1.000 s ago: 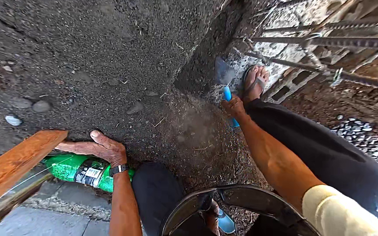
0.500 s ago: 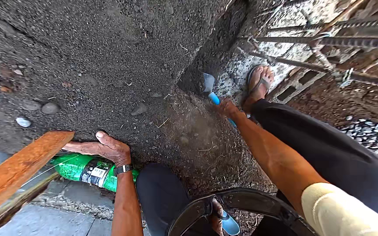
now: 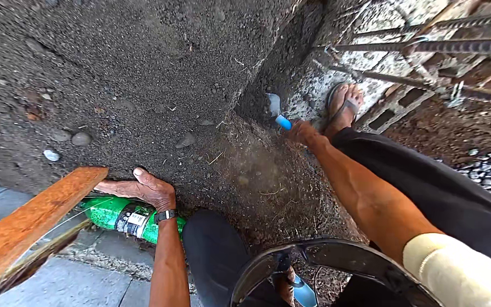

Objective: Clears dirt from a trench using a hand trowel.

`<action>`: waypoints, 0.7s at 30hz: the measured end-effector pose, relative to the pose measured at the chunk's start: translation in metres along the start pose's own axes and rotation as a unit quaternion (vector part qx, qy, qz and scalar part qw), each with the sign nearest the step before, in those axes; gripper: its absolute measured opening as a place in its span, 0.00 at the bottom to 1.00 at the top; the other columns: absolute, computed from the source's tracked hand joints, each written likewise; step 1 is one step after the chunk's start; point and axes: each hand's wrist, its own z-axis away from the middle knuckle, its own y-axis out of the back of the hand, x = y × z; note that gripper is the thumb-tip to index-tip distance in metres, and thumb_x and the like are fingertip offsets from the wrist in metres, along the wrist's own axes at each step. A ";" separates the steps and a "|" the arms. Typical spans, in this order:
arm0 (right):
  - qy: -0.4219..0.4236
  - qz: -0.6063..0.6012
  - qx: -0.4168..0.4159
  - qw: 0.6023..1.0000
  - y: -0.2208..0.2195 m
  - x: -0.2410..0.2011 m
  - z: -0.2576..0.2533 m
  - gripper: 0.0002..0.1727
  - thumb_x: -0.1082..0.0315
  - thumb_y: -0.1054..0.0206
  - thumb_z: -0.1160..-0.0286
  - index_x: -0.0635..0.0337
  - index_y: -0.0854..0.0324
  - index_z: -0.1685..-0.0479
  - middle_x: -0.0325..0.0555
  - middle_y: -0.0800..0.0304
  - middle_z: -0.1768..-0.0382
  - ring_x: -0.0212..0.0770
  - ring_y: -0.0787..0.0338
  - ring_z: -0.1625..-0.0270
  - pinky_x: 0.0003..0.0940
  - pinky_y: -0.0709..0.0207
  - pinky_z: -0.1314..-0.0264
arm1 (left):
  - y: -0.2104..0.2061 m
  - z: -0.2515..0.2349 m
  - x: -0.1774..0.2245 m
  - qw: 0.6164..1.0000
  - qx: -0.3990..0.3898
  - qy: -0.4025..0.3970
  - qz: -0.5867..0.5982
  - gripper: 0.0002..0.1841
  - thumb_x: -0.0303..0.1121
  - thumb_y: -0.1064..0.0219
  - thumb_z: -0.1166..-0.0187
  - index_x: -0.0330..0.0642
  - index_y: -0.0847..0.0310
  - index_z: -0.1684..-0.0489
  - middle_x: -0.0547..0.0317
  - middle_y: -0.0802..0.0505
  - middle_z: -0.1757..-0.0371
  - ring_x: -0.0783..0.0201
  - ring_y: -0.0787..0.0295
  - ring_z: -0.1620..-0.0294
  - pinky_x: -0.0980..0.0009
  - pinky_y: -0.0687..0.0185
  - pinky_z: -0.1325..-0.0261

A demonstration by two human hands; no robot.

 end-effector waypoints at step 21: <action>0.093 0.045 -0.008 0.995 0.028 0.004 0.032 0.18 0.59 0.21 0.31 0.58 0.13 0.46 0.65 0.08 0.55 0.68 0.09 0.51 0.75 0.22 0.50 | 0.002 0.003 -0.007 1.000 0.007 0.015 -0.013 0.55 0.68 0.61 0.17 0.23 0.71 0.07 0.25 0.57 0.06 0.38 0.68 0.03 0.49 0.76 0.03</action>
